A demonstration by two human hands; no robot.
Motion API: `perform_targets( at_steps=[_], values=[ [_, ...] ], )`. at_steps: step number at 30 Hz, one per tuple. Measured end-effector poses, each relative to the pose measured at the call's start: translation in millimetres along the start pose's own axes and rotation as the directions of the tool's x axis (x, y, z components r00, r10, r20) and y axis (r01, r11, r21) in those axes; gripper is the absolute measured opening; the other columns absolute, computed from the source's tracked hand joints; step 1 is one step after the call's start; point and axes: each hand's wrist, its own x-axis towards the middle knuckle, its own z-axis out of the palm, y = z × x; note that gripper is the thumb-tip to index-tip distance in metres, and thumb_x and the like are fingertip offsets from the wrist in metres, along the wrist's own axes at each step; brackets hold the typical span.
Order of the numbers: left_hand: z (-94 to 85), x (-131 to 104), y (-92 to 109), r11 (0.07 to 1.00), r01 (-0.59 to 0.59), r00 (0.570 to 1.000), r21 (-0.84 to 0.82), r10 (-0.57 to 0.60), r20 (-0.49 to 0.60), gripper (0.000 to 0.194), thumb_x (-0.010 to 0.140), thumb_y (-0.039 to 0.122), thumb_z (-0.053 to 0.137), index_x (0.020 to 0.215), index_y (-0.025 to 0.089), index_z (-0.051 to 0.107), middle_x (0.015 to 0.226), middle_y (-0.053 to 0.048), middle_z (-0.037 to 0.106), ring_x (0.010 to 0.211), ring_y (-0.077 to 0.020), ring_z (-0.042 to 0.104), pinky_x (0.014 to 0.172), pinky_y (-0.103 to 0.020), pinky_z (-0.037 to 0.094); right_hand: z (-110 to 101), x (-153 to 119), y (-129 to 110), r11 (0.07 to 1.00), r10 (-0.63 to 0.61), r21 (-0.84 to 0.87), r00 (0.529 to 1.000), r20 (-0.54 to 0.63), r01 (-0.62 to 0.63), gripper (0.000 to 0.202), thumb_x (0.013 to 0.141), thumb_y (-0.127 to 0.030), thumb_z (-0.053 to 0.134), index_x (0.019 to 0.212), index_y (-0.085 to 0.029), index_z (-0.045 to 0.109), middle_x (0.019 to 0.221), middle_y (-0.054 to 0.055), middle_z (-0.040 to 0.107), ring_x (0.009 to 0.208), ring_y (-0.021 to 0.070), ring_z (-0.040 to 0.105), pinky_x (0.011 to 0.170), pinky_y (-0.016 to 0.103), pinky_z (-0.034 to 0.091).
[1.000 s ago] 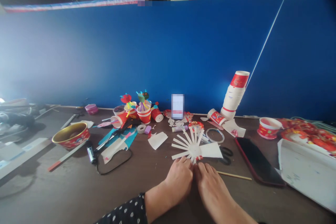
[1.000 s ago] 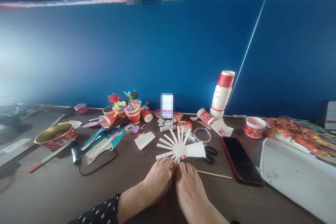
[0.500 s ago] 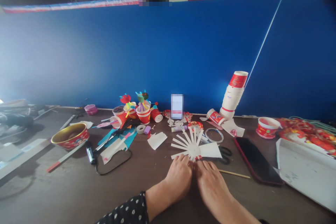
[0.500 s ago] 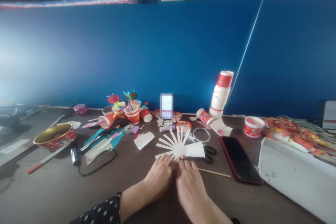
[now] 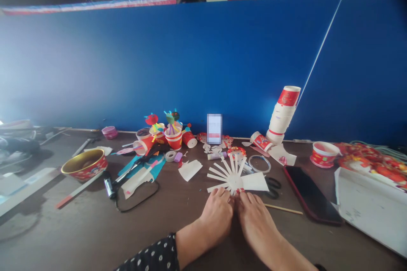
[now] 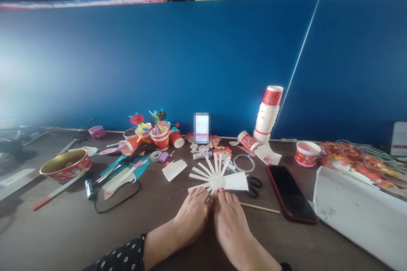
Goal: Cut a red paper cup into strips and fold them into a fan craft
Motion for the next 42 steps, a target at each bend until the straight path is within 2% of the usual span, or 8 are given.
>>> perform_targets(
  at_steps=[6,10,15,20,25,29,34,42],
  values=[
    [4.5,1.5,-1.9,0.999,-0.037,0.997,0.028,0.039,-0.062,0.02,0.085,0.015,0.042,0.093,0.011,0.06,0.094,-0.011,0.058,0.093,-0.0233,0.048,0.083,-0.036,0.038,-13.6,1.2,-4.2,1.0,0.01,-0.03,0.995,0.102,-0.007,0.029,0.075,0.0,0.05,0.096,-0.015,0.064,0.089,0.008,0.065,0.081,0.0208,0.056,0.078,0.036,0.04],
    [3.6,3.4,-0.1,0.999,-0.028,0.998,0.04,0.03,-0.052,0.02,0.085,0.014,0.041,0.092,0.012,0.06,0.095,-0.012,0.057,0.094,-0.0237,0.047,0.084,-0.036,0.037,-13.8,3.5,-5.2,1.0,0.003,-0.005,0.997,0.077,-0.003,0.028,0.075,0.0,0.05,0.094,-0.016,0.065,0.085,0.006,0.065,0.079,0.0204,0.056,0.076,0.035,0.04],
    [3.4,4.0,0.9,1.0,0.003,0.998,0.015,-0.002,-0.061,0.02,0.085,0.015,0.042,0.094,0.012,0.06,0.096,-0.012,0.057,0.094,-0.0238,0.048,0.085,-0.037,0.037,-12.8,7.7,-3.4,1.0,0.009,0.018,0.999,0.052,-0.01,0.029,0.075,-0.002,0.055,0.098,-0.015,0.066,0.089,0.007,0.066,0.083,0.0205,0.056,0.078,0.034,0.039],
    [1.6,2.3,1.2,1.0,0.028,0.998,-0.014,-0.029,-0.052,0.021,0.086,0.015,0.041,0.095,0.013,0.06,0.098,-0.011,0.057,0.096,-0.0233,0.047,0.087,-0.036,0.037,-13.5,11.1,-3.2,1.0,0.0,0.021,0.996,0.088,-0.002,0.025,0.076,-0.005,0.057,0.095,-0.015,0.068,0.09,0.008,0.068,0.084,0.021,0.057,0.079,0.035,0.038],
    [0.3,3.0,1.5,1.0,0.02,0.999,0.018,-0.02,-0.03,0.023,0.086,0.014,0.039,0.097,0.011,0.059,0.099,-0.012,0.056,0.096,-0.0242,0.046,0.087,-0.038,0.037,-11.7,12.6,-2.9,1.0,0.009,0.0,0.997,0.076,-0.009,0.026,0.075,-0.006,0.059,0.097,-0.013,0.068,0.096,0.01,0.068,0.091,0.0227,0.057,0.084,0.036,0.038],
    [-1.4,5.4,1.4,1.0,0.017,1.0,0.004,-0.017,-0.005,0.024,0.085,0.015,0.041,0.103,0.011,0.056,0.101,-0.013,0.056,0.096,-0.0243,0.046,0.088,-0.038,0.037,-17.8,14.2,0.1,0.999,0.03,-0.017,0.991,0.133,-0.028,0.026,0.076,-0.003,0.055,0.097,-0.012,0.067,0.095,0.012,0.068,0.084,0.022,0.058,0.079,0.035,0.041],
    [-3.9,9.1,2.5,1.0,0.024,0.999,-0.01,-0.024,0.021,0.03,0.083,0.015,0.042,0.112,0.011,0.051,0.106,-0.013,0.055,0.098,-0.0241,0.045,0.089,-0.038,0.037,-27.5,15.1,8.0,0.999,-0.018,0.037,0.986,0.167,0.012,0.032,0.076,0.001,0.05,0.101,-0.015,0.065,0.094,0.008,0.069,0.079,0.019,0.06,0.072,0.031,0.043],
    [5.4,14.2,2.4,1.0,0.006,1.0,0.009,-0.005,-0.023,0.031,0.082,0.013,0.042,0.111,0.009,0.053,0.105,-0.013,0.055,0.095,-0.0251,0.047,0.084,-0.037,0.04,-26.3,12.2,7.7,1.0,0.007,-0.005,0.985,0.171,-0.007,0.033,0.075,-0.001,0.053,0.103,-0.013,0.065,0.096,0.009,0.068,0.084,0.021,0.06,0.072,0.033,0.044]
  ],
)
